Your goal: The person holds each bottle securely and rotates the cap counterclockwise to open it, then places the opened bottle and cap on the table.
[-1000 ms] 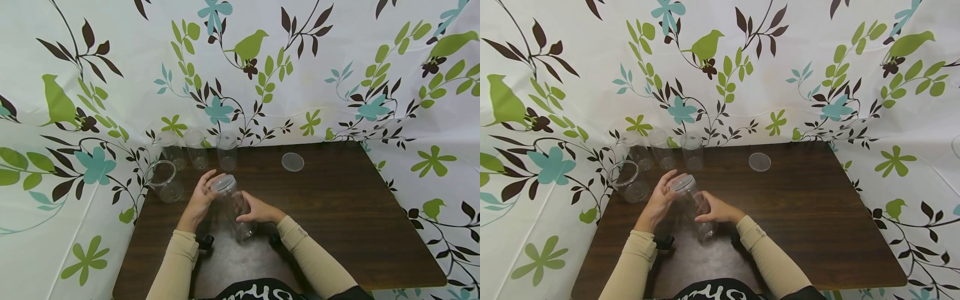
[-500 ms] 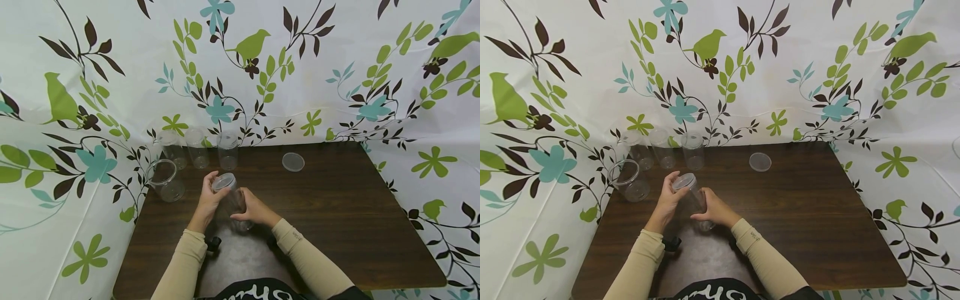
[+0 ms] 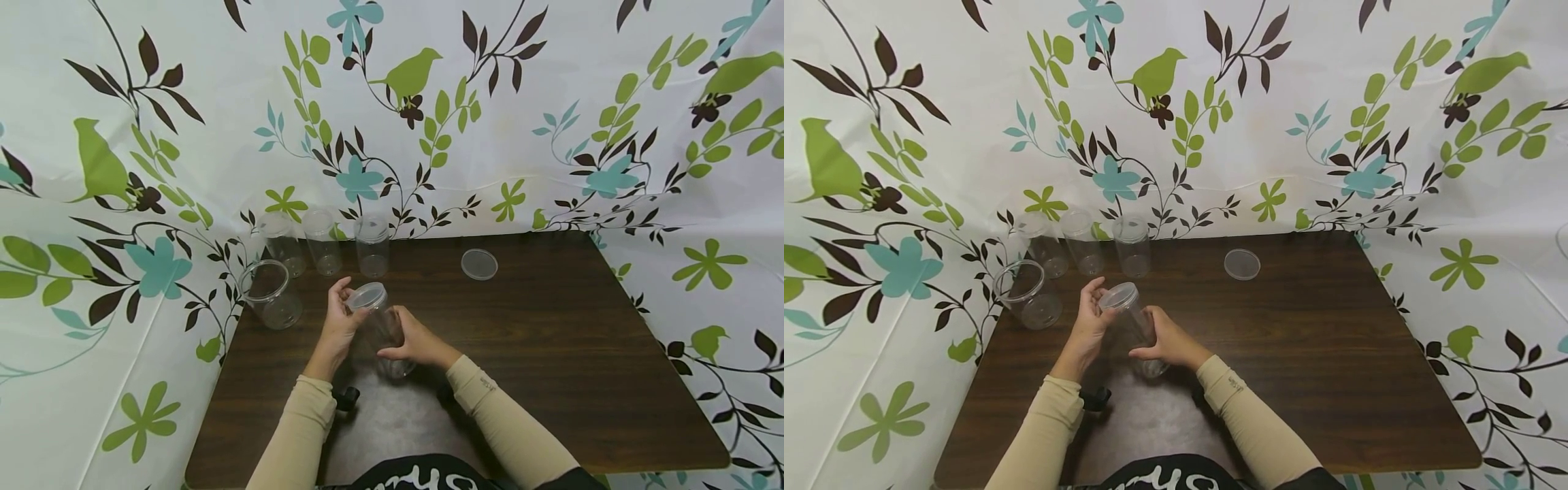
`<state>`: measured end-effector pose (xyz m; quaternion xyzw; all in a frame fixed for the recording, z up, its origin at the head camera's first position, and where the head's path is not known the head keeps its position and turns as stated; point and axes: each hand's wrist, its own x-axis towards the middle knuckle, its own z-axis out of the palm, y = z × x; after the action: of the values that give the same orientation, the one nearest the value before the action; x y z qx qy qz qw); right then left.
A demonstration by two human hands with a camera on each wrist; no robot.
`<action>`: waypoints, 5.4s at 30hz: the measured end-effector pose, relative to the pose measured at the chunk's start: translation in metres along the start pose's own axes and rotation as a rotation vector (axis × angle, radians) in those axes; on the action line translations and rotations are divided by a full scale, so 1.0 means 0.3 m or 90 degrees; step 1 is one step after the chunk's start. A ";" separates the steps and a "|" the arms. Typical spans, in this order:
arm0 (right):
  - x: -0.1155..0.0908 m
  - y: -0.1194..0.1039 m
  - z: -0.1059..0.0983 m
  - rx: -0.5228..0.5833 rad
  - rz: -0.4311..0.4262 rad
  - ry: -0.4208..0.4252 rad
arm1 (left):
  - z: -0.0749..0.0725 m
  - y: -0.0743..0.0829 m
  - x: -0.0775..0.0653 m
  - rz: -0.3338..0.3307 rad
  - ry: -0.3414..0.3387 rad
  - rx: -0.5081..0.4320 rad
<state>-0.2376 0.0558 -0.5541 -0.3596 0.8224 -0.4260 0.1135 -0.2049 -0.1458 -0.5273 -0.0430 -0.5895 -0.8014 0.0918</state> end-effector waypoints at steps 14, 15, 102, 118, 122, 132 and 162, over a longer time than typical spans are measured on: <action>-0.010 0.006 -0.029 0.285 -0.011 -0.179 | -0.079 0.014 -0.004 -0.039 -0.178 -0.107; -0.010 0.003 -0.026 0.253 -0.003 -0.155 | -0.072 0.013 -0.004 -0.039 -0.160 -0.097; 0.012 0.165 -0.119 0.068 0.130 0.153 | -0.161 0.005 0.018 -0.029 0.075 0.238; 0.094 0.287 -0.256 0.016 0.227 0.277 | -0.218 0.012 0.034 -0.113 -0.027 0.616; 0.133 0.339 -0.310 0.013 0.241 0.295 | -0.235 -0.001 0.045 -0.138 -0.028 0.666; 0.233 0.419 -0.414 -0.007 0.295 0.317 | -0.228 -0.092 0.076 -0.201 0.033 0.728; 0.275 0.461 -0.418 -0.034 0.337 0.304 | -0.237 -0.160 0.123 -0.349 0.096 0.837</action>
<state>-0.4270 0.1290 -0.5758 -0.0275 0.9014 -0.4319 0.0151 -0.2477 -0.2031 -0.5871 0.2262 -0.9321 -0.2752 -0.0652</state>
